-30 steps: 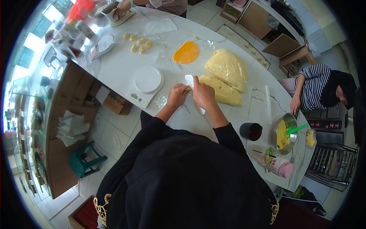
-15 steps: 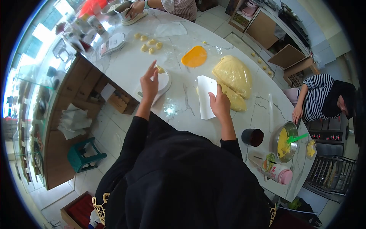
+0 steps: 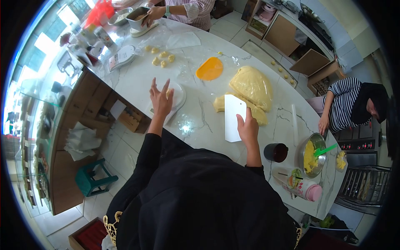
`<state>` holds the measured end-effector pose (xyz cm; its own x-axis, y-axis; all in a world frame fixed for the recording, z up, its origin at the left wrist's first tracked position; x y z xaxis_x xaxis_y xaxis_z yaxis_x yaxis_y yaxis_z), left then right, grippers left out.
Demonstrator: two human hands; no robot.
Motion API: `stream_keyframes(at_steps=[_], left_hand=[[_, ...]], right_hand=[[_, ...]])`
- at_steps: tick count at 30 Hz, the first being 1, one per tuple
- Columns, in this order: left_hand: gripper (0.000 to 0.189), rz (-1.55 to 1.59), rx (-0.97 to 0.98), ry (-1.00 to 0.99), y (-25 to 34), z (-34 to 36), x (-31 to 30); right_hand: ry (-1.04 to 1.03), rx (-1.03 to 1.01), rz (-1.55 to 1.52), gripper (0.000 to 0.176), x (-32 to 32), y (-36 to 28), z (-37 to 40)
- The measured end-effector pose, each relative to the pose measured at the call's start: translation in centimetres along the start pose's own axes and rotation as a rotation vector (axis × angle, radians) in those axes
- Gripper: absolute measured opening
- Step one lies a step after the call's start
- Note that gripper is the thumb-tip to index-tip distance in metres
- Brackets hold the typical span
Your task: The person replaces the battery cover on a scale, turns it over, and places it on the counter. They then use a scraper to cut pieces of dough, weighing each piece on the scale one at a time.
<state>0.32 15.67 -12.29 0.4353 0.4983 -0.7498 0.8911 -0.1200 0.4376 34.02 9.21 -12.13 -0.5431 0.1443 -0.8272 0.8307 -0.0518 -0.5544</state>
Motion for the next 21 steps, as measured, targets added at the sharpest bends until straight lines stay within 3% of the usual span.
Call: stream_keyframes(at_steps=[1, 4, 9, 11, 15, 18, 21], left_hand=[[0.039, -0.001, 0.002, 0.002, 0.7, 0.0, -0.1], [0.063, 0.176, 0.076, -0.004, 3.6, 0.4, -0.2], [0.049, 0.403, 0.224, -0.273, 8.8, 3.2, 6.3], [0.050, 0.324, 0.287, -0.535, 9.7, 5.6, 11.7], [0.051, 0.218, 0.323, -0.480, 13.0, 5.4, 12.0], [0.054, 0.248, 0.237, -0.509, 13.0, 4.8, 13.1], [0.055, 0.353, 0.369, -0.623, 14.1, 5.0, 13.7]], right_hand=[[0.019, 0.000, -0.009, 0.040, -0.3, 0.1, 0.0], [0.042, -0.009, -0.013, 0.040, -0.2, 1.0, -0.1], [0.056, -0.021, -0.044, 0.037, -1.0, 0.4, 0.2], [0.043, -0.017, -0.052, 0.036, -1.0, 0.1, 0.6], [0.075, -0.044, -0.049, 0.034, -1.4, -0.2, 1.1], [0.079, -0.050, -0.062, 0.034, -1.4, 0.1, 1.4], [0.083, -0.062, -0.081, 0.034, -1.6, -0.1, 1.2]])
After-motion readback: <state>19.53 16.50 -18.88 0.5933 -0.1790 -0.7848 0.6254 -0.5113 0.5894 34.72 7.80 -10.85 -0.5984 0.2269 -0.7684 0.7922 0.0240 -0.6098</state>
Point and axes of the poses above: each hand's wrist, its own z-axis away from the middle knuckle, its own x-axis out of the palm, y = z × x, the point moved 9 cm from there along -z, towards the middle knuckle, and after that the axes turned 2 degrees about x, right-handed, at the moved point
